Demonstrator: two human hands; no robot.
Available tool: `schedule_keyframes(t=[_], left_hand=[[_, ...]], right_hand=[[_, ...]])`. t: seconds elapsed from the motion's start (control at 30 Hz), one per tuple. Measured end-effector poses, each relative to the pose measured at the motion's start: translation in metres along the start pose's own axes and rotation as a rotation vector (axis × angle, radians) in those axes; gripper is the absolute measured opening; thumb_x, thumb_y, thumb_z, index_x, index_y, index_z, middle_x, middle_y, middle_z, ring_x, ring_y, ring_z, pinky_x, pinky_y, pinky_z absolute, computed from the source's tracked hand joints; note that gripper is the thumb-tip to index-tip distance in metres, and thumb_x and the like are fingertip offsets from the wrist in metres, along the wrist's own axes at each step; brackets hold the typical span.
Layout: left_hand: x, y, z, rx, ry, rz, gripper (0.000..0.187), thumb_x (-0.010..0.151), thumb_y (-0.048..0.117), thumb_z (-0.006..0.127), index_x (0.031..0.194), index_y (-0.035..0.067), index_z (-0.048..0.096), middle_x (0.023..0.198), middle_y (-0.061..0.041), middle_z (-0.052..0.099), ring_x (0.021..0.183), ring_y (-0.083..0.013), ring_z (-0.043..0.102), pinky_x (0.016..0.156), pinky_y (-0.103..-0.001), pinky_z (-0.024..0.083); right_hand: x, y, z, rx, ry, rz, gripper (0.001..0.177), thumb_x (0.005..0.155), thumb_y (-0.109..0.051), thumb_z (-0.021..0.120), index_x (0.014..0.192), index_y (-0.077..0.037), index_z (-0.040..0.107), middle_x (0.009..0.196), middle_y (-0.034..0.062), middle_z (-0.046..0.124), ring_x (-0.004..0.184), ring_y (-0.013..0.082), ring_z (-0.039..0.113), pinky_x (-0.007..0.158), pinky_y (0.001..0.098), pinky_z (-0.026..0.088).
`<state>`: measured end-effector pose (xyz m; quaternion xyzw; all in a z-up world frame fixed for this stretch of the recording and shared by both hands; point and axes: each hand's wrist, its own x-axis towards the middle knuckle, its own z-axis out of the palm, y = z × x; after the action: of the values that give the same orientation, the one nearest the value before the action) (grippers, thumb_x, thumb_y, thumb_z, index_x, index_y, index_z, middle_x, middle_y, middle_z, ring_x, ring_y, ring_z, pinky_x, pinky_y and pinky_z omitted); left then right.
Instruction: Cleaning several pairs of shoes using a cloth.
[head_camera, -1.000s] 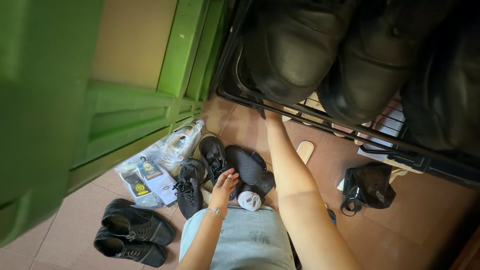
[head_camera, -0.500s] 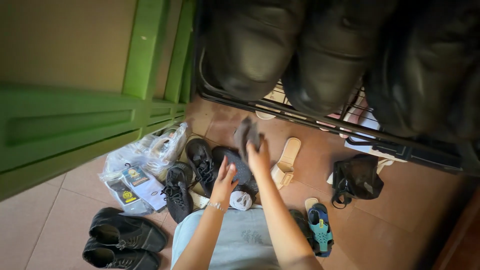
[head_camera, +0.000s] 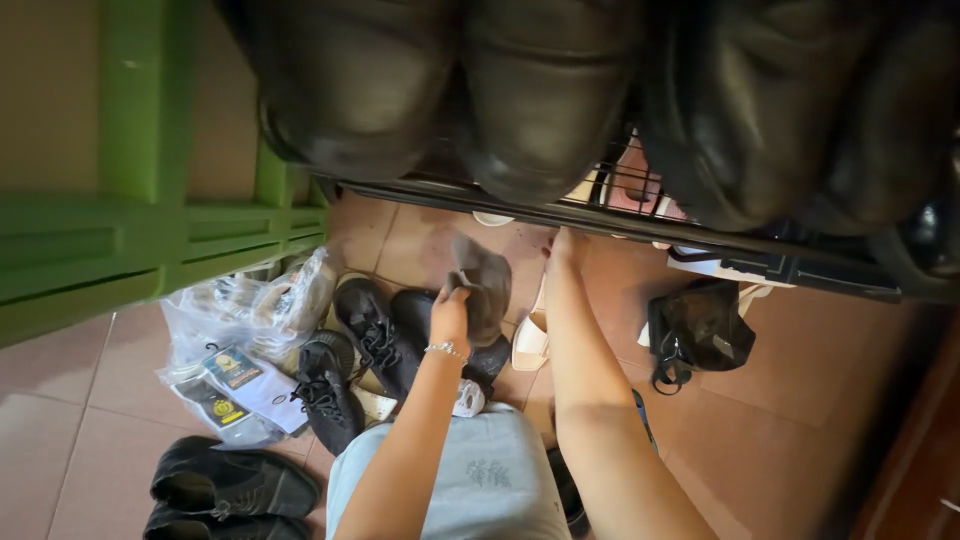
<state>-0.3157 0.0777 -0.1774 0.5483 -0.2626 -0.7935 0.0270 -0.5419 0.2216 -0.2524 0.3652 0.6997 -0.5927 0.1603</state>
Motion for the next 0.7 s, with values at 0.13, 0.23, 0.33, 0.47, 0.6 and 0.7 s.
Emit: schedule_keyframes(t=[0.13,0.23,0.33,0.47,0.6,0.7], left_hand=[[-0.027,0.021,-0.003,-0.159,0.048,-0.099,0.043,0.088,0.034,0.067,0.123,0.009,0.070,0.120,-0.004,0.069,0.105,-0.0182,0.062,0.092,-0.034,0.049],[-0.038,0.029,-0.006,-0.086,0.114,-0.076,0.048,0.091,0.043,0.071,0.123,0.007,0.070,0.125,-0.003,0.069,0.111,-0.0167,0.062,0.096,-0.033,0.047],[-0.043,0.027,-0.011,0.028,0.155,-0.016,0.048,0.092,0.042,0.072,0.125,0.007,0.070,0.124,-0.002,0.069,0.110,-0.0152,0.060,0.096,-0.031,0.046],[-0.045,0.019,-0.018,-0.019,0.117,0.024,0.043,0.095,0.037,0.068,0.125,0.007,0.070,0.118,-0.002,0.070,0.105,-0.0164,0.061,0.092,-0.032,0.048],[-0.051,0.016,-0.021,-0.034,0.157,-0.031,0.042,0.094,0.037,0.069,0.125,0.009,0.069,0.118,0.001,0.071,0.105,-0.0150,0.062,0.092,-0.031,0.049],[-0.053,0.016,-0.025,-0.049,0.161,-0.051,0.038,0.094,0.035,0.068,0.124,0.011,0.070,0.116,0.001,0.071,0.103,-0.0145,0.063,0.091,-0.032,0.051]], right_hand=[[0.040,-0.003,0.021,0.112,0.027,0.147,0.033,0.096,-0.045,0.068,0.110,-0.015,0.061,0.089,0.0025,0.060,0.066,0.0147,0.053,0.053,0.0317,0.048],[0.056,-0.007,0.032,0.174,0.037,0.231,0.029,0.095,-0.046,0.065,0.107,-0.020,0.064,0.085,0.0007,0.060,0.063,0.0148,0.049,0.052,0.0321,0.045],[0.060,-0.005,0.026,0.334,-0.008,0.300,0.022,0.096,-0.043,0.064,0.107,-0.024,0.065,0.088,-0.0010,0.065,0.069,0.0155,0.056,0.056,0.0321,0.049],[0.023,-0.023,0.012,0.618,-0.078,0.208,0.017,0.099,-0.023,0.063,0.115,-0.017,0.064,0.104,0.0043,0.072,0.090,0.0215,0.069,0.071,0.0365,0.059],[-0.048,-0.023,0.035,0.555,-0.094,0.159,0.021,0.100,-0.024,0.060,0.122,-0.022,0.061,0.114,0.0007,0.068,0.092,0.0158,0.067,0.076,0.0344,0.060],[-0.039,0.023,0.056,0.438,-0.226,0.118,0.038,0.087,0.000,0.069,0.120,-0.016,0.057,0.114,0.0054,0.068,0.091,0.0203,0.071,0.080,0.0364,0.065]])
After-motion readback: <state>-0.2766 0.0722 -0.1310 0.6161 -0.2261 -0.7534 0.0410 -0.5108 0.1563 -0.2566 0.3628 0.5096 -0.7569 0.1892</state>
